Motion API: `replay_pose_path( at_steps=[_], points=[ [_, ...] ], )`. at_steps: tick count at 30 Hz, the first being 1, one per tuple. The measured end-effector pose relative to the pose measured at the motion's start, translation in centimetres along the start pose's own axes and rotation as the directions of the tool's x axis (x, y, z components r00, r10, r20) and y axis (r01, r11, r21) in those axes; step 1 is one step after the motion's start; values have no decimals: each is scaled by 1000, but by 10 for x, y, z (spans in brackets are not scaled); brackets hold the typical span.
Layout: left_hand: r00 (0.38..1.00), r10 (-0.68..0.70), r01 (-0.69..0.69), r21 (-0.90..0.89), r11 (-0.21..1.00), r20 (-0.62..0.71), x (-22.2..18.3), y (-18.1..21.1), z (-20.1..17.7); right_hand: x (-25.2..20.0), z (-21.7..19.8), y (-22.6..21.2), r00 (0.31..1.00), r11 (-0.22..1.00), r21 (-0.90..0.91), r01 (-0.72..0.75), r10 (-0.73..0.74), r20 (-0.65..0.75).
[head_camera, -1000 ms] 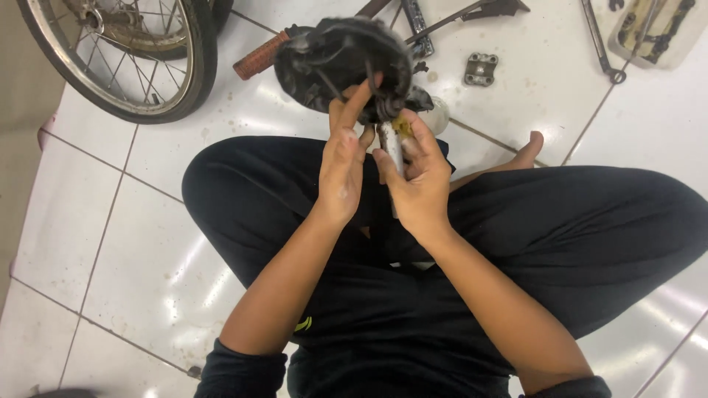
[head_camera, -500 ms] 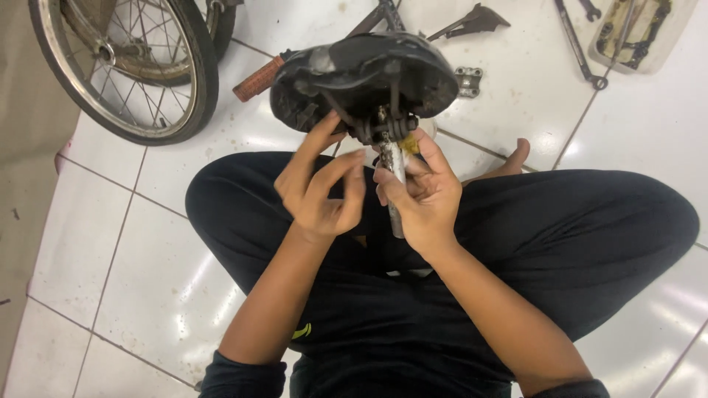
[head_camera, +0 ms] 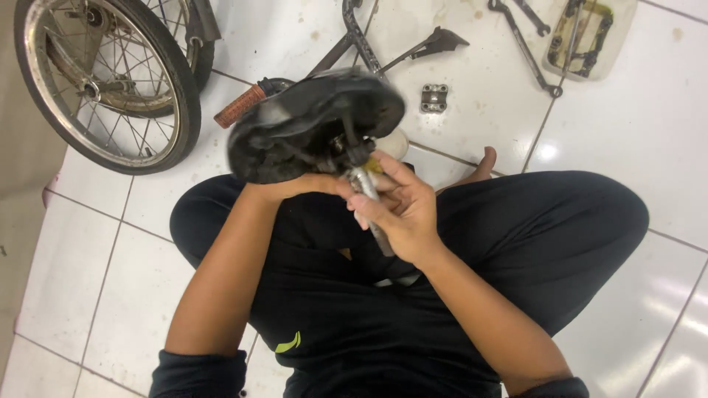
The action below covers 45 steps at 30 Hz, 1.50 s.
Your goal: Cleaning a bicycle seat and its mounting post using a sponge and cleaning agent while sitting on the floor.
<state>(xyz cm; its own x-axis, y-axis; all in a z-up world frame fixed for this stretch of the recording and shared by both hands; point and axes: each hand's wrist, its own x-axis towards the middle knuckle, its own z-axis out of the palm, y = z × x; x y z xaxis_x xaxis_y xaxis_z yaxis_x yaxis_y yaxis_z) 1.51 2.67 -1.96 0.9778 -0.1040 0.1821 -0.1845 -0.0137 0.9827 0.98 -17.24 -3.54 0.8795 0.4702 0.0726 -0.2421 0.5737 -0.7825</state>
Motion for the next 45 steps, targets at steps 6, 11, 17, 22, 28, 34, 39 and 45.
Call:
replay_pose_path(
  at_steps=[6, 11, 17, 22, 28, 34, 39, 45],
  points=[
    [984, 139, -152, -117, 981, -109, -10, -46, -4, 2, 5, 5, 999, 999, -35, -38, 40, 36],
    [937, 183, -229, -127, 965, -297, -32, -100, -19, 11, 35, -7, 976, 867, -489, -97, -14, -217],
    [872, 301, -331, -11, 944, -385, -16, -66, -11, 13, 51, -32, 806, 244, -827, 507, -475, 354],
    [844, 393, -393, 78, 916, -365, 7, -10, -2, 30, 52, -37, 752, 95, -807, 582, -441, 490],
    [773, 491, -439, 219, 871, -402, -3, -31, -6, 18, 54, -33, 745, 100, -813, 574, -477, 467],
    [823, 390, -410, 44, 911, -413, -3, -42, 2, 11, 32, -36, 750, 32, -829, 558, -448, 487],
    [828, 478, -494, 23, 869, -293, 14, -27, 3, 24, 48, -39, 789, 260, -798, 544, -481, 382],
    [822, 479, -494, 32, 869, -307, 5, -30, -10, -16, 36, -26, 789, 244, -795, 555, -456, 411]
  ],
)
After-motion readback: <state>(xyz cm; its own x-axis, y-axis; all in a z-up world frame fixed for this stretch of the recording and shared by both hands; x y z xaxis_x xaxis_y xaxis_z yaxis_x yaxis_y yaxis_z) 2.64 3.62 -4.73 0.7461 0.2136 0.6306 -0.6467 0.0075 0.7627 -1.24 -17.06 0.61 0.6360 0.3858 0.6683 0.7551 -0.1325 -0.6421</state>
